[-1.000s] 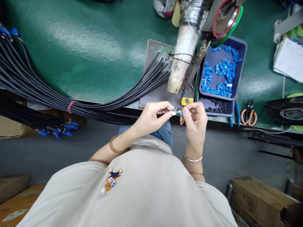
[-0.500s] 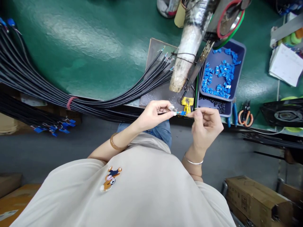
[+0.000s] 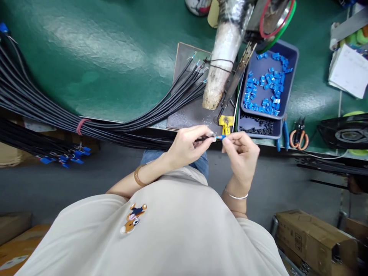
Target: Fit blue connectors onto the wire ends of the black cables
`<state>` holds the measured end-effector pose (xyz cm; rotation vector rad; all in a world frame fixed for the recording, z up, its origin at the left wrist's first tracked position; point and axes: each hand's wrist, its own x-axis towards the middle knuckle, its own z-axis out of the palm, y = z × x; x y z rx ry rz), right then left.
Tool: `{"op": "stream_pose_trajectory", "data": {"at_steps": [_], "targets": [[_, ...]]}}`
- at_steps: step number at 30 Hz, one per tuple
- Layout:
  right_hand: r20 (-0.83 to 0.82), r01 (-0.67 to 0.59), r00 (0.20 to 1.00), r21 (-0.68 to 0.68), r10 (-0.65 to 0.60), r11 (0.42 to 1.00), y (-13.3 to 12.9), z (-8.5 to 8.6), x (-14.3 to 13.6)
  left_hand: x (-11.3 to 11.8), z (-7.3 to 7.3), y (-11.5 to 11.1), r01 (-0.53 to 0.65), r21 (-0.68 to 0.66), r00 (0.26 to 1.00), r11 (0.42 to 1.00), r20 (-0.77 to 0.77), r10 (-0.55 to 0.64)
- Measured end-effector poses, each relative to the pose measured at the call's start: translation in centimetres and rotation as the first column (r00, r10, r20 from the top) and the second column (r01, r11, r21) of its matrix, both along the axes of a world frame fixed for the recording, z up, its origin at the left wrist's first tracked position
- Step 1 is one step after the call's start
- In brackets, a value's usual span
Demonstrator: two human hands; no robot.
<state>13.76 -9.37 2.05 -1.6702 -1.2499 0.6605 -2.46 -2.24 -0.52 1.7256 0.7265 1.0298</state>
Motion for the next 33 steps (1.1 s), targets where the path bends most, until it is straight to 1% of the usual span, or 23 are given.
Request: {"op": "stream_pose_trajectory", "data": {"at_steps": [1, 2, 3, 5, 6, 8, 9, 10, 11, 13, 14, 16, 17, 18, 19, 20, 21, 22, 24, 26, 29, 31, 33], "targets": [[0.035, 0.065, 0.997, 0.043, -0.066, 0.997, -0.1, 0.3, 0.6, -0.2, 0.0, 0.3, 0.049, -0.125, 0.998, 0.991, 0.033, -0.045], [0.088, 0.144, 0.984, 0.092, -0.152, 0.985, -0.1, 0.5, 1.4, -0.4, 0.0, 0.7, 0.132, -0.26, 0.99, 0.956, 0.076, -0.116], [0.153, 0.224, 0.958, 0.135, -0.244, 0.965, 0.0, 0.8, 2.3, -0.6, 0.0, 1.3, 0.25, -0.378, 0.968, 0.891, 0.12, -0.22], [0.307, 0.304, 0.89, 0.149, -0.336, 0.941, 0.4, 1.1, 4.5, -1.1, 0.4, 2.5, 0.481, -0.483, 0.871, 0.732, 0.173, -0.459], [0.392, 0.3, 0.862, 0.115, -0.321, 0.947, 0.6, 1.1, 5.6, -1.3, 0.8, 3.1, 0.58, -0.479, 0.797, 0.659, 0.166, -0.581], [0.517, 0.232, 0.834, -0.015, -0.191, 0.973, 1.4, 1.1, 7.7, -1.4, 1.8, 3.6, 0.754, -0.381, 0.603, 0.535, 0.08, -0.794], [0.552, 0.209, 0.822, -0.063, -0.14, 0.976, 1.8, 1.0, 8.5, -1.4, 2.3, 3.5, 0.822, -0.291, 0.507, 0.489, -0.014, -0.862], [0.569, 0.186, 0.817, -0.108, -0.092, 0.977, 2.2, 1.0, 9.1, -1.3, 2.8, 3.2, 0.865, -0.184, 0.449, 0.467, -0.133, -0.883], [0.577, 0.169, 0.815, -0.141, -0.057, 0.976, 2.6, 0.9, 9.5, -1.2, 3.1, 2.6, 0.864, -0.079, 0.462, 0.496, -0.265, -0.847], [0.589, 0.14, 0.808, -0.18, -0.007, 0.974, 3.4, 0.8, 9.7, -0.9, 3.1, 1.0, 0.719, 0.096, 0.633, 0.688, -0.498, -0.592], [0.598, 0.127, 0.802, -0.188, 0.011, 0.974, 3.7, 0.7, 9.6, -0.8, 2.7, 0.1, 0.645, 0.156, 0.688, 0.748, -0.545, -0.479], [0.621, 0.108, 0.784, -0.173, 0.024, 0.979, 4.3, 0.4, 9.2, -0.6, 1.4, -1.4, 0.489, 0.188, 0.793, 0.852, -0.503, -0.345], [0.628, 0.097, 0.777, -0.158, 0.024, 0.983, 4.6, 0.2, 8.9, -0.6, 0.6, -1.9, 0.365, 0.168, 0.873, 0.916, -0.405, -0.274], [0.632, 0.086, 0.775, -0.14, 0.022, 0.986, 4.8, 0.0, 8.7, -0.7, -0.1, -2.2, 0.218, 0.088, 0.939, 0.972, -0.29, -0.184], [0.63, 0.074, 0.776, -0.126, 0.022, 0.989, 4.9, -0.3, 8.5, -0.8, -0.8, -2.4, 0.084, -0.038, 0.981, 0.996, -0.173, -0.089], [0.625, 0.06, 0.78, -0.122, 0.03, 0.991, 5.1, -0.5, 8.4, -1.0, -1.4, -2.4, -0.032, -0.196, 0.998, 0.98, -0.066, 0.019], [0.619, 0.05, 0.785, -0.121, 0.036, 0.991, 5.2, -0.7, 8.2, -1.2, -1.9, -2.3, -0.105, -0.349, 0.993, 0.931, 0.021, 0.119], [0.615, 0.045, 0.788, -0.121, 0.039, 0.992, 5.2, -0.9, 8.2, -1.5, -2.2, -2.1, -0.13, -0.473, 0.977, 0.872, 0.091, 0.194], [0.621, 0.051, 0.783, -0.114, 0.031, 0.992, 5.4, -1.2, 8.1, -1.9, -2.4, -1.7, -0.096, -0.626, 0.942, 0.774, 0.194, 0.273], [0.646, 0.07, 0.763, -0.111, 0.018, 0.991, 5.4, -1.3, 8.1, -2.1, -2.4, -1.2, -0.01, -0.7, 0.927, 0.714, 0.261, 0.269], [0.667, 0.138, 0.743, -0.076, -0.053, 0.988, 5.1, -1.0, 8.0, -2.0, -2.0, -0.7, 0.107, -0.743, 0.928, 0.66, 0.312, 0.201], [0.605, 0.204, 0.778, 0.013, -0.17, 0.979, 4.5, -0.6, 7.6, -1.6, -1.7, -0.5, 0.157, -0.743, 0.936, 0.651, 0.322, 0.142], [0.425, 0.25, 0.86, 0.133, -0.283, 0.959, 3.7, -0.1, 6.8, -1.2, -1.4, -0.2, 0.177, -0.73, 0.945, 0.66, 0.314, 0.094]]}}
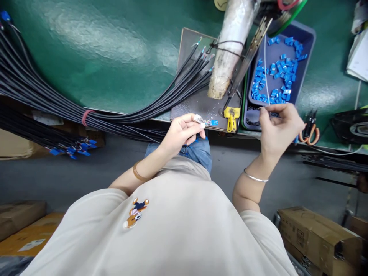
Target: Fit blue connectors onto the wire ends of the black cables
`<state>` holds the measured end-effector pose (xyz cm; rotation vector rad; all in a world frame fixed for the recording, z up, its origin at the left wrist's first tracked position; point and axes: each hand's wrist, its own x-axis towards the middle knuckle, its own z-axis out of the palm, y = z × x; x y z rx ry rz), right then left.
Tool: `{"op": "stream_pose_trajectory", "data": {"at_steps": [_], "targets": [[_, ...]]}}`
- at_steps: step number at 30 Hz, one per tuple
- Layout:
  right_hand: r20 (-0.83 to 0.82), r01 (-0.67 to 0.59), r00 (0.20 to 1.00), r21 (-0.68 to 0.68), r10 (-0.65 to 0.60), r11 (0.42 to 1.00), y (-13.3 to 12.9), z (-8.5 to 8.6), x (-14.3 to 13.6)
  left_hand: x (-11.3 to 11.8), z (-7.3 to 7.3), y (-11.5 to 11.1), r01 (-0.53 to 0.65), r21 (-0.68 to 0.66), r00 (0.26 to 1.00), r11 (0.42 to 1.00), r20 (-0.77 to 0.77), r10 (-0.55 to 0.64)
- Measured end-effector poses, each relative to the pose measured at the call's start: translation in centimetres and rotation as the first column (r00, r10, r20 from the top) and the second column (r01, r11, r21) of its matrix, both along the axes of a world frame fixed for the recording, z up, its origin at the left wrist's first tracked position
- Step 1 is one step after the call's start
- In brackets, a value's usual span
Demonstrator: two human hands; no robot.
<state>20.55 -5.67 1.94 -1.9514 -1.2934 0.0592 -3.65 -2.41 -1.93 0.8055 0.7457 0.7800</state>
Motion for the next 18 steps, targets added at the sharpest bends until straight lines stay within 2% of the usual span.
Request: {"op": "stream_pose_trajectory", "data": {"at_steps": [1, 3, 5, 7, 10, 13, 18], "targets": [[-0.119, -0.002, 0.993, 0.093, 0.014, 0.996, -0.5, 0.2, -0.6, 0.2, 0.2, 0.2, 0.014, 0.015, 1.0, 1.0, -0.012, -0.014], [-0.34, -0.039, 0.933, 0.226, 0.116, 0.973, -1.4, 0.4, -2.2, 0.7, 0.6, 0.4, 0.028, 0.044, 0.999, 0.999, -0.041, -0.026], [-0.493, -0.102, 0.845, 0.235, 0.209, 0.967, -2.1, 0.2, -4.2, 1.1, 0.9, 0.7, 0.039, 0.071, 0.997, 0.997, -0.063, -0.035], [-0.513, -0.151, 0.833, 0.154, 0.209, 0.977, -2.6, -0.3, -6.2, 1.4, 1.1, 0.8, 0.049, 0.1, 0.996, 0.994, -0.08, -0.041], [-0.512, -0.132, 0.842, 0.108, 0.169, 0.985, -2.6, -1.4, -8.2, 1.6, 1.3, 0.8, 0.058, 0.139, 0.994, 0.989, -0.096, -0.045], [-0.513, -0.13, 0.842, 0.105, 0.166, 0.986, -2.3, -1.9, -8.8, 1.7, 1.2, 0.7, 0.057, 0.167, 0.993, 0.984, -0.111, -0.038], [-0.532, -0.154, 0.828, 0.09, 0.178, 0.984, -2.3, -1.7, -8.6, 1.9, 1.1, 0.6, 0.047, 0.178, 0.993, 0.983, -0.117, -0.026]]}}
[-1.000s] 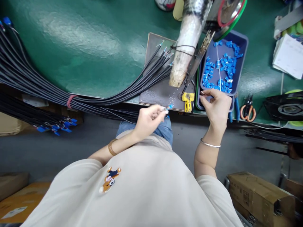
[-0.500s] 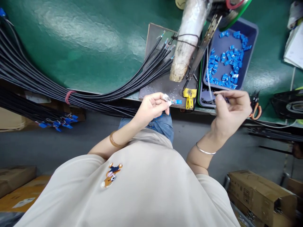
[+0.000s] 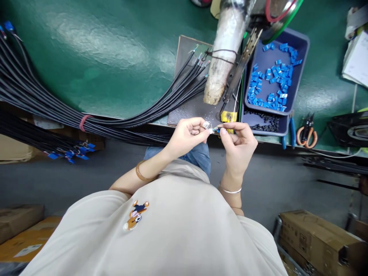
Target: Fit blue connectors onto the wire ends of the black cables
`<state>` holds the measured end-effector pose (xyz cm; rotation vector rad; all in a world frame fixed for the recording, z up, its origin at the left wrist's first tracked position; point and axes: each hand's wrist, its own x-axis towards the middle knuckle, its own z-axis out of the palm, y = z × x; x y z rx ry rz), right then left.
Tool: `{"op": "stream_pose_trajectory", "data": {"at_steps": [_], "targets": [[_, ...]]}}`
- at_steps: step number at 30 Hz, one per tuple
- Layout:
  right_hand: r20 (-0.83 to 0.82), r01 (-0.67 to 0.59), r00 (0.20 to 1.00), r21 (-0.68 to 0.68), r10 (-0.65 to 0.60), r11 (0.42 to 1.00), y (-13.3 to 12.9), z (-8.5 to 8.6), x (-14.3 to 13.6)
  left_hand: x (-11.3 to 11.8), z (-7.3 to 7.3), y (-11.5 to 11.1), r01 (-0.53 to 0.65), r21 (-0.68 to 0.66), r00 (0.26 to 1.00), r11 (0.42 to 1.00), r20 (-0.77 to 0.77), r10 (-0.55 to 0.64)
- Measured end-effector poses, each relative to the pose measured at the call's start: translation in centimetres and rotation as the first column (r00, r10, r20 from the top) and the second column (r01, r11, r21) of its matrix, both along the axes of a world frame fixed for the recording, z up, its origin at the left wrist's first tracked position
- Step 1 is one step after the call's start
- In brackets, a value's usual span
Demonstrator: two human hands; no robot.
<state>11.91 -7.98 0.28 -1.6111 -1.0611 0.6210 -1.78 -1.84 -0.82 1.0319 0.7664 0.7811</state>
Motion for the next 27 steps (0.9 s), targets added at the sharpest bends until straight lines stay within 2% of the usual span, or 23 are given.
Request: {"op": "stream_pose_trajectory", "data": {"at_steps": [5, 10, 19, 23, 27], "targets": [[-0.025, 0.016, 1.0, 0.006, -0.015, 1.0, -0.1, 0.4, 0.0, 0.0, -0.2, -0.1, 0.003, 0.034, 1.0, 0.999, 0.018, -0.003], [0.003, 0.009, 1.0, -0.043, -0.009, 0.999, -0.1, 0.5, 0.1, 0.0, -0.3, -0.1, 0.007, 0.065, 1.0, 0.998, 0.008, -0.008], [-0.073, -0.009, 0.997, 0.017, 0.01, 1.0, 0.1, 0.1, 0.2, -0.1, -0.5, 0.0, 0.008, 0.055, 0.999, 0.998, 0.044, -0.01], [0.101, -0.088, 0.991, -0.052, 0.093, 0.995, -0.3, 0.7, 0.8, -0.1, -0.9, -0.1, 0.016, 0.125, 0.999, 0.992, 0.043, -0.021], [0.374, -0.166, 0.909, -0.075, 0.182, 0.983, -0.6, 1.6, 1.0, -0.1, -1.2, -0.4, 0.0, 0.282, 0.998, 0.959, -0.059, 0.018]]}}
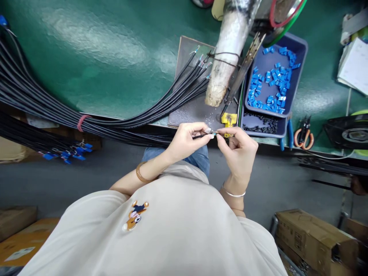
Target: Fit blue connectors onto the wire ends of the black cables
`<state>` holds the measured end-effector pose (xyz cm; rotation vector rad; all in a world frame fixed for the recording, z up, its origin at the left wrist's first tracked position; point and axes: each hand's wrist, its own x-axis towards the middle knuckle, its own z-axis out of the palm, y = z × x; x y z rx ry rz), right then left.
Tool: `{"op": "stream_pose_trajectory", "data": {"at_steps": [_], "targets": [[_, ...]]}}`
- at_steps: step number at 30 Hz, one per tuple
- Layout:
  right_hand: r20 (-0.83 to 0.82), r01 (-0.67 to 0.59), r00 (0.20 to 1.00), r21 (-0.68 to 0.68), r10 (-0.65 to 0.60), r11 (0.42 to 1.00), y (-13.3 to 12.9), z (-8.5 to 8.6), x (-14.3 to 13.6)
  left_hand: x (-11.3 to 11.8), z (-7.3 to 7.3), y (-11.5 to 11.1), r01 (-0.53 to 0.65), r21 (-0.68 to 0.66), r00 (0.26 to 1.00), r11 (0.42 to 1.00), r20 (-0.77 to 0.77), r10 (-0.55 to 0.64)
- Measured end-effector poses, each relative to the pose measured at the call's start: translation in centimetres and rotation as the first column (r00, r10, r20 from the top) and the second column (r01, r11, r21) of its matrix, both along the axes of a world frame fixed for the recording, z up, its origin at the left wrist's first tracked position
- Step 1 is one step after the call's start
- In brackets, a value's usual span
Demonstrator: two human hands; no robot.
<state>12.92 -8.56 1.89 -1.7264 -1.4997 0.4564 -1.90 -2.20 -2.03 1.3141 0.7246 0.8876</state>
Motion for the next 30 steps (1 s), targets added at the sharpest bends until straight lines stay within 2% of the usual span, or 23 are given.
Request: {"op": "stream_pose_trajectory", "data": {"at_steps": [2, 4, 6, 8, 12, 16, 17, 19, 21, 23, 26, 28, 30], "targets": [[0.003, 0.041, 0.999, 0.042, -0.041, 0.998, 0.0, 0.2, 0.0, 0.0, 0.0, -0.2, -0.028, 0.059, 0.999, 0.998, -0.037, 0.03], [-0.096, 0.156, 0.984, 0.071, -0.149, 0.985, 0.0, 0.1, 0.1, 0.1, 0.0, -0.3, -0.059, 0.097, 0.997, 0.994, -0.039, 0.063], [-0.217, 0.228, 0.953, 0.044, -0.213, 0.973, 0.0, -0.1, 0.2, 0.1, 0.0, -0.3, -0.091, 0.153, 0.994, 0.984, -0.048, 0.1], [-0.306, 0.193, 0.932, -0.032, -0.194, 0.981, 0.0, -0.3, 0.3, 0.1, 0.1, -0.4, -0.121, 0.259, 0.988, 0.958, -0.063, 0.142], [-0.405, 0.093, 0.904, -0.129, -0.138, 0.987, 0.3, -0.8, 0.1, 0.0, 0.1, -0.4, -0.142, 0.482, 0.976, 0.865, -0.079, 0.205], [-0.445, 0.091, 0.886, -0.111, -0.132, 0.99, 0.5, -1.4, -0.5, -0.1, 0.0, -0.6, -0.124, 0.538, 0.977, 0.834, -0.08, 0.197], [-0.445, 0.098, 0.885, -0.104, -0.135, 0.99, 0.5, -1.5, -0.6, -0.1, 0.0, -0.6, -0.131, 0.52, 0.977, 0.844, -0.077, 0.199], [-0.442, 0.132, 0.885, -0.068, -0.148, 0.989, 0.5, -1.6, -0.9, -0.2, 0.0, -0.6, -0.141, 0.413, 0.981, 0.9, -0.067, 0.184], [-0.435, 0.201, 0.882, 0.0, -0.181, 0.98, 0.4, -1.6, -1.0, -0.2, 0.3, -0.5, -0.116, 0.225, 0.992, 0.967, -0.019, 0.123], [-0.439, 0.249, 0.876, 0.052, -0.202, 0.967, 0.3, -1.6, -0.9, -0.4, 0.7, -0.2, -0.042, 0.027, 0.998, 0.999, 0.056, 0.04], [-0.491, 0.17, 0.86, 0.013, -0.142, 0.985, 0.3, -1.8, -0.8, -0.7, 1.2, 0.3, 0.077, -0.178, 0.987, 0.981, 0.156, -0.05], [-0.533, 0.11, 0.84, -0.012, -0.1, 0.994, 0.3, -1.9, -0.7, -0.8, 1.3, 0.6, 0.137, -0.264, 0.971, 0.955, 0.224, -0.078], [-0.546, 0.105, 0.834, 0.008, -0.083, 0.994, 0.3, -1.9, -0.8, -0.8, 1.1, 0.7, 0.173, -0.313, 0.956, 0.934, 0.282, -0.082]]}}
